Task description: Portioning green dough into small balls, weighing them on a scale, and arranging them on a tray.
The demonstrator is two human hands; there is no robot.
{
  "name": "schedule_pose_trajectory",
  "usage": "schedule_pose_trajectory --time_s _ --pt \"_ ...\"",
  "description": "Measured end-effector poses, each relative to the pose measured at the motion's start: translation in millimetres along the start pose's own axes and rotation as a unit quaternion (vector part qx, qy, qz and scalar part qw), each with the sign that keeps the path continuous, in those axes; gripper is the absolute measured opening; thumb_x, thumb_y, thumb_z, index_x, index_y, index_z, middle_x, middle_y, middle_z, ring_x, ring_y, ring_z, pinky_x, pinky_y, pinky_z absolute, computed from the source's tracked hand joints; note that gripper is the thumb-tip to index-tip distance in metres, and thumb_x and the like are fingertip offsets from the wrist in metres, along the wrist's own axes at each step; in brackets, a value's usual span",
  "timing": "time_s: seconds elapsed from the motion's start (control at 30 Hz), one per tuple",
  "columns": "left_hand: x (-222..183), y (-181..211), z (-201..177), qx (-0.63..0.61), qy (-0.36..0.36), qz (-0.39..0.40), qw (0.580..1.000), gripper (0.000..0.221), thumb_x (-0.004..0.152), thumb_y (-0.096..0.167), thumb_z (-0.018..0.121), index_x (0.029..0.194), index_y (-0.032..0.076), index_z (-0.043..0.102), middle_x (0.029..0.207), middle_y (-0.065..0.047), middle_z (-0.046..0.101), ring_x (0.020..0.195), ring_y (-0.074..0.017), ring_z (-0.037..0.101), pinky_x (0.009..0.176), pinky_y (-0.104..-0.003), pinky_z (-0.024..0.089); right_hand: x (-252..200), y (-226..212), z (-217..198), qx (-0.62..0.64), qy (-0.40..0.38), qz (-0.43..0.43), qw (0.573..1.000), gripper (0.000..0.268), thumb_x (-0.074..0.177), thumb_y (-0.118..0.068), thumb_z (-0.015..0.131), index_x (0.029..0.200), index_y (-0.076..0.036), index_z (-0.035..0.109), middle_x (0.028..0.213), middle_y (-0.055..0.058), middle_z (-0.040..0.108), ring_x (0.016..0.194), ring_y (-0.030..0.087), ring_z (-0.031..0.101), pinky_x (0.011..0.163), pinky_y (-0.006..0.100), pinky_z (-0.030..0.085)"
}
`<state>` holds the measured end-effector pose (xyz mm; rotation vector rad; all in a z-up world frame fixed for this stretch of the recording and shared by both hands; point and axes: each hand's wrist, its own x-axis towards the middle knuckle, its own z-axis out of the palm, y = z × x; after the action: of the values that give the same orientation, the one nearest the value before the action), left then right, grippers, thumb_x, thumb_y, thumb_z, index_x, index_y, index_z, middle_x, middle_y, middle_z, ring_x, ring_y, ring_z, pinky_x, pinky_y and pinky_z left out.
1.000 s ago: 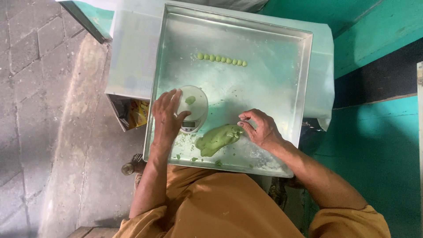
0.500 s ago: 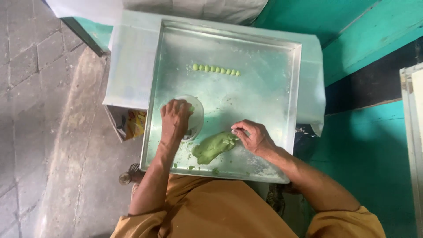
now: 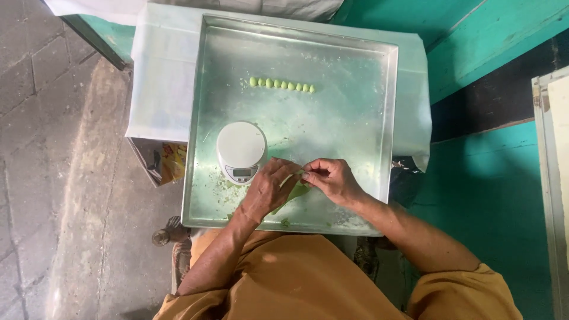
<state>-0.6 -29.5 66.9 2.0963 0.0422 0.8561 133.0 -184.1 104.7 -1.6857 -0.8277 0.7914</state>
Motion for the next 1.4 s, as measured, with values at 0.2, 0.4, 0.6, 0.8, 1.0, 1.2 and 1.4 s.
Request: schedule_pose_trajectory --time_s 0.2,0.4,0.6,0.8,1.0,1.2,1.4 --pt "7.6 9.6 -11.5 -0.011 0.003 0.095 0.995 0.010 0.096 0.012 0.071 0.101 0.004 0.075 0.092 -0.017 0.070 0.083 -0.0342 0.070 0.074 -0.041 0.060 3.7 9.7 0.6 0.082 -0.026 0.008 0.996 0.011 0.085 -0.006 0.076 0.090 0.003 0.075 0.070 0.015 0.072 0.065 0.016 0.070 0.059 0.032 0.060" --pt "18.8 13.8 -32.0 0.031 0.005 0.120 0.992 0.008 0.097 0.004 0.068 0.099 -0.001 0.074 0.089 -0.022 0.069 0.080 -0.0398 0.070 0.072 -0.044 0.059 5.6 8.3 2.4 0.227 -0.003 0.056 0.972 0.017 0.087 -0.004 0.075 0.099 0.008 0.071 0.077 0.019 0.073 0.072 0.020 0.074 0.067 0.033 0.063" --pt "17.2 15.2 -24.0 0.053 0.002 0.129 0.990 0.007 0.096 0.005 0.071 0.095 -0.001 0.074 0.087 -0.020 0.070 0.080 -0.0382 0.071 0.072 -0.044 0.059 7.8 3.9 3.3 0.168 -0.011 0.070 0.983 0.025 0.089 -0.009 0.080 0.105 0.008 0.073 0.082 0.020 0.075 0.075 0.019 0.073 0.070 0.035 0.065" --pt "-0.3 -10.2 -4.5 0.051 -0.015 0.102 0.993 0.009 0.096 0.011 0.071 0.099 0.003 0.074 0.089 -0.018 0.070 0.084 -0.0373 0.072 0.072 -0.047 0.058 6.2 4.7 -0.8 0.044 0.006 0.054 0.998 0.016 0.083 -0.010 0.084 0.090 0.001 0.076 0.070 0.013 0.072 0.067 0.014 0.070 0.063 0.034 0.062" --pt "-4.5 -43.1 -35.9 0.153 0.066 -0.009 0.986 0.012 0.091 0.013 0.079 0.101 0.007 0.075 0.085 -0.015 0.072 0.084 -0.0374 0.071 0.075 -0.046 0.058 4.0 5.1 -12.3 -0.066 -0.002 0.030 0.997 0.016 0.094 -0.010 0.075 0.103 0.003 0.076 0.091 0.022 0.080 0.087 0.029 0.079 0.080 0.041 0.063" --pt "-26.4 -133.1 -55.2 0.364 0.050 -0.031 0.929 0.019 0.099 0.039 0.073 0.099 0.021 0.077 0.107 -0.002 0.078 0.115 -0.0261 0.069 0.104 -0.046 0.051 9.6 90.1 -1.4 -0.323 -0.049 -0.189 0.926 0.009 0.092 -0.025 0.078 0.090 -0.016 0.081 0.092 0.008 0.080 0.090 0.031 0.074 0.082 0.043 0.062" --pt "-15.4 -89.0 -81.8 0.322 0.051 -0.092 0.941 0.039 0.096 0.045 0.073 0.122 0.017 0.077 0.130 -0.009 0.071 0.129 -0.0325 0.060 0.107 -0.054 0.047 11.9 96.3 -5.4 -0.249 -0.044 -0.186 0.950 0.026 0.103 -0.028 0.063 0.106 -0.010 0.081 0.102 0.015 0.076 0.098 0.037 0.071 0.084 0.048 0.060"
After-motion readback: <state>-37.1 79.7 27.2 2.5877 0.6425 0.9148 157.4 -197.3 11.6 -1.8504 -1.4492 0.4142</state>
